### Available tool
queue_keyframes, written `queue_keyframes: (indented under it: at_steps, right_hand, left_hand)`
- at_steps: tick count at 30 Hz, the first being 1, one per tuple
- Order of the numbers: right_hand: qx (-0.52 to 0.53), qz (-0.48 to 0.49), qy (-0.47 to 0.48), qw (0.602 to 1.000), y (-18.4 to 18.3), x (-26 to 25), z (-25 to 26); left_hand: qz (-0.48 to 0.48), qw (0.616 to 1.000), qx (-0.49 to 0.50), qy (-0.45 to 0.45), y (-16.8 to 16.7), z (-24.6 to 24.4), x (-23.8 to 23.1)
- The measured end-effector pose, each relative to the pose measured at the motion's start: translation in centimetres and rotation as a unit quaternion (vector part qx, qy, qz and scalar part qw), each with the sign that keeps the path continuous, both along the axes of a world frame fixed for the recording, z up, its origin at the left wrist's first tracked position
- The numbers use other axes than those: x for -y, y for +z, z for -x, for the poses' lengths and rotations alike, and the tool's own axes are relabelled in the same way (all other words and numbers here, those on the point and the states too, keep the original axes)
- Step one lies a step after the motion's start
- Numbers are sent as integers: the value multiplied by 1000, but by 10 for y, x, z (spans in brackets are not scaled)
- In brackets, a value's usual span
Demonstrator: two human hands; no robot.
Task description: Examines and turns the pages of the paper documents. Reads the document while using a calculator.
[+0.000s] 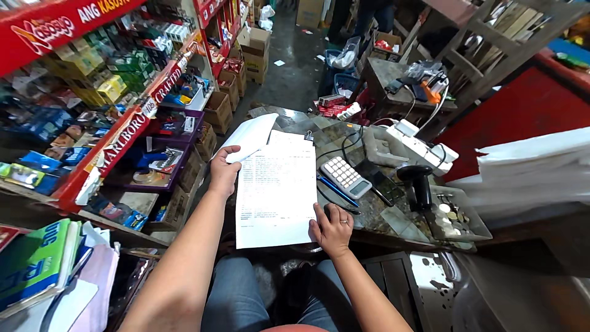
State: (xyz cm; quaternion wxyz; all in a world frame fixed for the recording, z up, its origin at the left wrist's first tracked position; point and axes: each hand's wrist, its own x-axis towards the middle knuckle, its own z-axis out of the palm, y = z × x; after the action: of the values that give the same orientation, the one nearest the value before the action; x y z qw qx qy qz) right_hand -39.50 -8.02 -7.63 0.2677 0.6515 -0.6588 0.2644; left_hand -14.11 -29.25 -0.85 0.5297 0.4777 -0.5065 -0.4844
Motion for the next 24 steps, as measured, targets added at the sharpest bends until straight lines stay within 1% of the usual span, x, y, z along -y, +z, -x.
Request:
queue_keyframes:
  at_steps: [4,8,24]
  right_hand:
    - [-3,-1,-3,1000,0,0,0]
    - [-8,7,-4,1000,0,0,-1]
    - [-6,4,-1,1000,0,0,0]
  left_hand:
    - [-2,1000,6,2,1,0,-1]
    - [-21,999,28,-16,9,-3,-13]
    - [-41,999,27,-9,9,-3,-14]
